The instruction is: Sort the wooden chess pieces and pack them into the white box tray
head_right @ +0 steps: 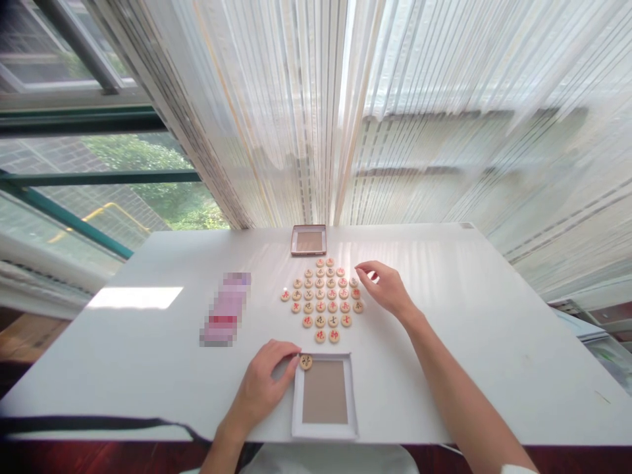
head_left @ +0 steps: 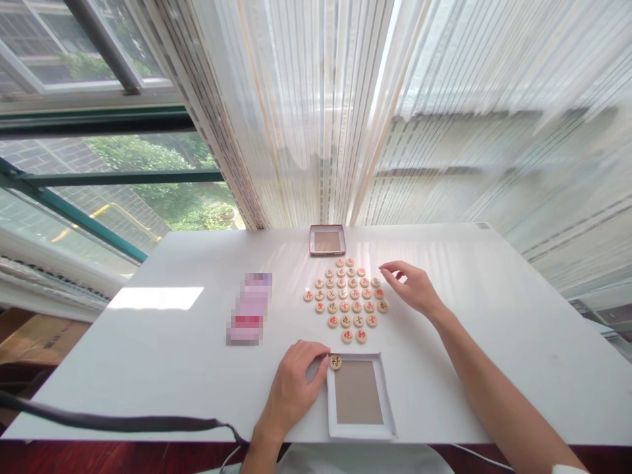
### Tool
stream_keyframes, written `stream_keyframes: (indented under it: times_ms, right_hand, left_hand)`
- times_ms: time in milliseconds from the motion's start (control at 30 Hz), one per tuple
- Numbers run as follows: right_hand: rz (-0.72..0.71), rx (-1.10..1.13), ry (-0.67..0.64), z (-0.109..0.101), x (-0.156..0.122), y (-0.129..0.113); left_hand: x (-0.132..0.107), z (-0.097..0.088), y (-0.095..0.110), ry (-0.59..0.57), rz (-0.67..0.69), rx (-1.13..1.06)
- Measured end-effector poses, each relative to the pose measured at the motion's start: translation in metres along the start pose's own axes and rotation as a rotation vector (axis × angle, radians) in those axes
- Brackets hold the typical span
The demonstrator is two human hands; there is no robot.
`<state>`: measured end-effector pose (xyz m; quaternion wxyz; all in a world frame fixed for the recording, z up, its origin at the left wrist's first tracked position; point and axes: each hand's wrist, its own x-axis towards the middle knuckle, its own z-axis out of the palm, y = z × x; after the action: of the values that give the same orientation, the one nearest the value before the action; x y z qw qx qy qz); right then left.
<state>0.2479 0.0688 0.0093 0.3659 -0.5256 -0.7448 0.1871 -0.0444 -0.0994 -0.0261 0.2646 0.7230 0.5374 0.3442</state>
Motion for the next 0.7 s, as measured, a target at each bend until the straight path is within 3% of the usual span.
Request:
stream_keyframes:
  times_ms: [433, 700]
  right_hand:
    - [-0.165, 0.027, -0.195, 0.02, 0.001, -0.029]
    - [-0.403, -0.009, -0.366, 0.036, -0.004, -0.051]
  left_hand:
    - [-0.001, 0.001, -0.001, 0.02, 0.017, -0.003]
    - [0.0, 0.001, -0.002, 0.022, 0.026, 0.008]
